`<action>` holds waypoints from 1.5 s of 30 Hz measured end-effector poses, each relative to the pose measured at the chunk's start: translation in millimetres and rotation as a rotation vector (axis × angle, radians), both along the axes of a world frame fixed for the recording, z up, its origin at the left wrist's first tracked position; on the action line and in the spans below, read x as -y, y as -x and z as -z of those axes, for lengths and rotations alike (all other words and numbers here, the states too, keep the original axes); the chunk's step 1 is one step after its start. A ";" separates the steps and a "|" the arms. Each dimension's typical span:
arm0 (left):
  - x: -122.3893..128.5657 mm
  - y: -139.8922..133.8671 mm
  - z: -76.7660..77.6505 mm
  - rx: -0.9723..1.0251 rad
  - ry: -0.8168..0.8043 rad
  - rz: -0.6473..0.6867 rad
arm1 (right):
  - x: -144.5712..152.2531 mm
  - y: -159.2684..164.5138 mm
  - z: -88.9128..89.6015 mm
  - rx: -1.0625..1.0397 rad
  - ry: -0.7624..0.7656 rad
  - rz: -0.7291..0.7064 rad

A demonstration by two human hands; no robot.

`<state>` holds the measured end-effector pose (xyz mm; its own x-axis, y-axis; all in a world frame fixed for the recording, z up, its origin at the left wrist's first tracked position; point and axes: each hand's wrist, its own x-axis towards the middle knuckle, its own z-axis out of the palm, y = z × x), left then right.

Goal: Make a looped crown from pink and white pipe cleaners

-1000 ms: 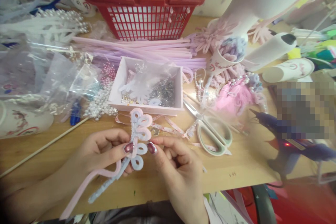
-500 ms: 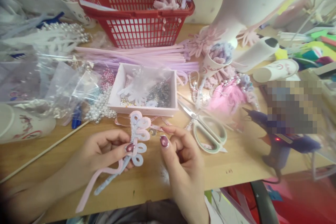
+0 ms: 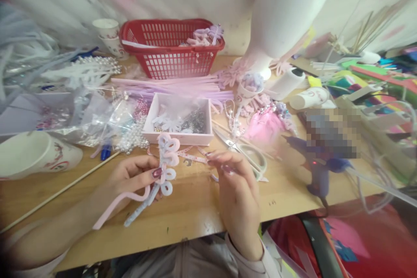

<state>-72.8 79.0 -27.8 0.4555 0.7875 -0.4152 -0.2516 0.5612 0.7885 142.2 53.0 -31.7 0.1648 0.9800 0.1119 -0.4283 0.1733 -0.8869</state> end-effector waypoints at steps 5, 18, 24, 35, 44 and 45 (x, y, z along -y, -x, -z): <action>-0.4 -0.5 8.6 -0.002 -0.089 0.043 | 2.2 6.8 -10.2 -0.096 -0.074 -0.233; 1.7 -0.3 3.2 0.048 -0.189 0.068 | 12.2 1.5 -3.4 0.415 -0.018 0.076; 1.3 1.1 7.2 -0.035 -0.311 0.075 | 19.6 -4.6 -8.2 0.298 -0.029 0.076; 2.1 -2.4 4.4 -0.026 -0.306 0.007 | 16.8 -3.2 -4.2 0.194 -0.051 -0.023; 6.5 -4.3 -6.1 0.012 -0.271 -0.075 | 10.9 19.0 2.3 0.131 -0.110 -0.084; 6.5 -4.2 -6.5 0.008 -0.269 -0.081 | 11.3 19.9 1.6 0.125 -0.119 -0.092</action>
<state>-68.6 72.5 -21.3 0.3894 0.9027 -0.1829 -0.2942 0.3101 0.9040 122.3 41.6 -33.2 0.0530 0.9688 0.2423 -0.3346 0.2458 -0.9097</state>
